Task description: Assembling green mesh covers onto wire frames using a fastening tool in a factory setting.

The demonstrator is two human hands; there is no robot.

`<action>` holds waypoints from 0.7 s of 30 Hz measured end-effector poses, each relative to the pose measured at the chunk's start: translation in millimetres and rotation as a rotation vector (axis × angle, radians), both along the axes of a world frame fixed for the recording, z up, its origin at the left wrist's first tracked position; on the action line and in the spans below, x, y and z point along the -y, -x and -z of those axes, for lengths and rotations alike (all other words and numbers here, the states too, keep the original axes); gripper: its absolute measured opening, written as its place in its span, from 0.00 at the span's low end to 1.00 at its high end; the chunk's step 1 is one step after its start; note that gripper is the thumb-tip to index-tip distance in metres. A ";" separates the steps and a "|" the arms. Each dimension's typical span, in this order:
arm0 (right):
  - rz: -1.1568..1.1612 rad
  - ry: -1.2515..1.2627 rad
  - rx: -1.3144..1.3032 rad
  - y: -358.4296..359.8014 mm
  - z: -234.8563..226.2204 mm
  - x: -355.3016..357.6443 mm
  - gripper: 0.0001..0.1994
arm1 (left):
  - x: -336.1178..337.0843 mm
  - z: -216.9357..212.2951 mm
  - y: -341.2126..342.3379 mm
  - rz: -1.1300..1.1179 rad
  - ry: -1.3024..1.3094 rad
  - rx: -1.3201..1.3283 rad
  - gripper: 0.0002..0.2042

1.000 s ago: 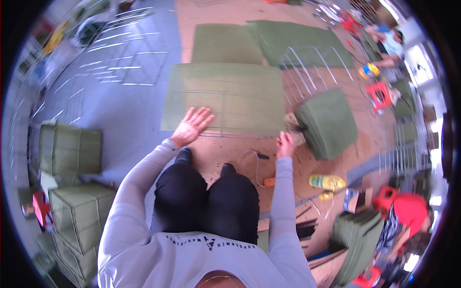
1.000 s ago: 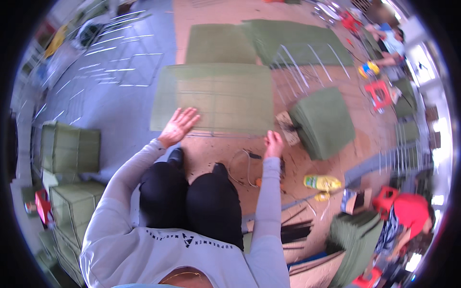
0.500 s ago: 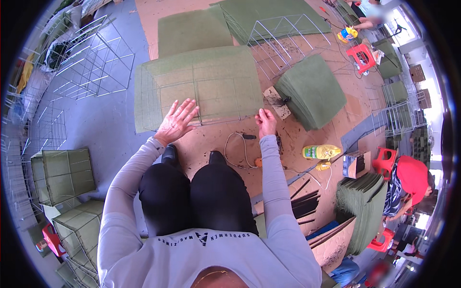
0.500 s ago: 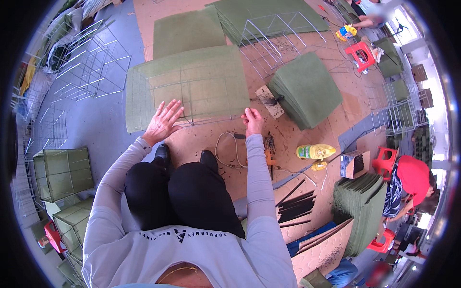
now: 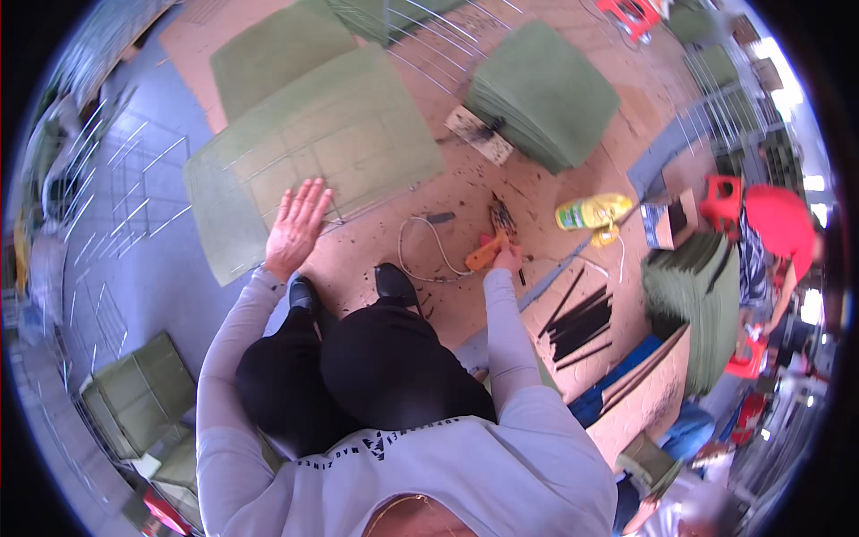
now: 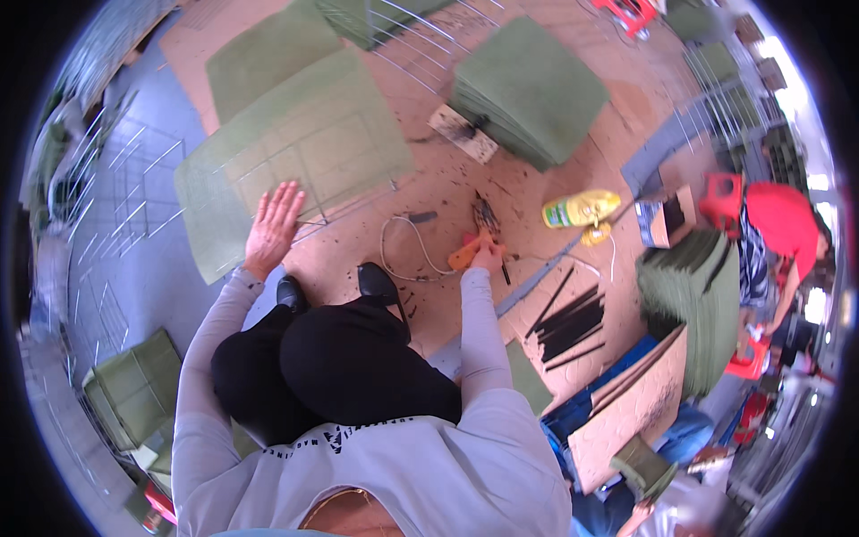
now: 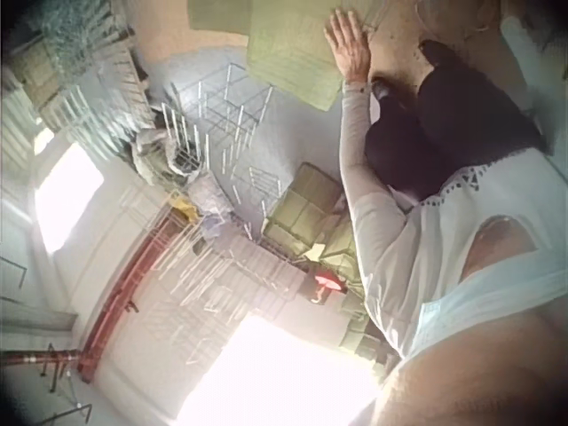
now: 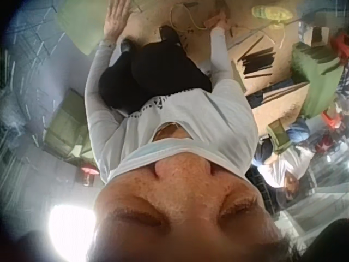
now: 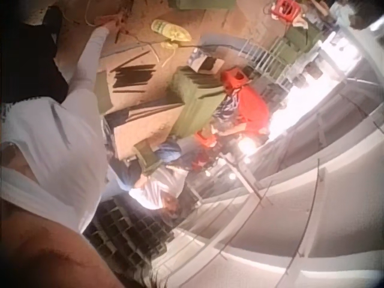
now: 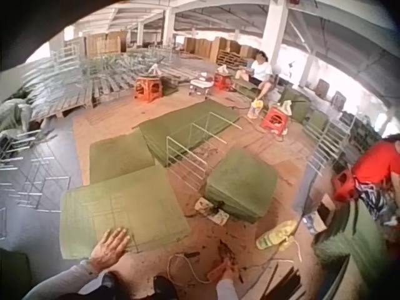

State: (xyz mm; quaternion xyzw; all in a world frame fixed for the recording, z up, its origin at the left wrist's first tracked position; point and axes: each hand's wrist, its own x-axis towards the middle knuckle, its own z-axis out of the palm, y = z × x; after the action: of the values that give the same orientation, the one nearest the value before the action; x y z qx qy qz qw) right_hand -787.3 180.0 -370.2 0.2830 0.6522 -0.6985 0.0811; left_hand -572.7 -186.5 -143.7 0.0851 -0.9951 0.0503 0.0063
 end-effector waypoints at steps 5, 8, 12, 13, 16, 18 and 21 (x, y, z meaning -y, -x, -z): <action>-0.059 -0.591 0.101 -21.7 81.1 -57.8 0.22 | -7.5 1.1 10.8 0.014 -0.076 -0.056 0.29; -0.301 -0.963 0.137 -24.5 55.2 -23.6 0.28 | -6.3 -1.2 6.2 0.009 -0.075 -0.007 0.28; -0.419 -1.051 0.460 -12.7 -12.5 25.1 0.32 | 0.5 4.6 -3.6 -0.004 -0.024 0.010 0.28; -0.401 -0.986 0.481 -5.5 -5.1 13.9 0.28 | -1.6 3.0 -0.5 0.000 -0.031 0.014 0.29; -0.282 -0.438 0.438 8.1 8.9 -14.0 0.22 | -3.9 -1.8 2.6 0.022 -0.145 -0.054 0.30; -0.202 0.046 0.379 14.3 0.7 -28.2 0.19 | -0.3 0.6 0.8 0.001 -0.144 -0.073 0.31; -0.347 0.148 0.264 5.3 -26.4 -50.3 0.16 | 1.2 3.2 -0.3 0.043 -0.105 -0.065 0.31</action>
State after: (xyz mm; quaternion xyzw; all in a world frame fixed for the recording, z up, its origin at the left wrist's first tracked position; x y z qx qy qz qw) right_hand -792.6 230.2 -343.8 0.2486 0.6220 -0.6769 0.3053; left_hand -572.4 -187.7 -146.9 0.0655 -0.9972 -0.0051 0.0350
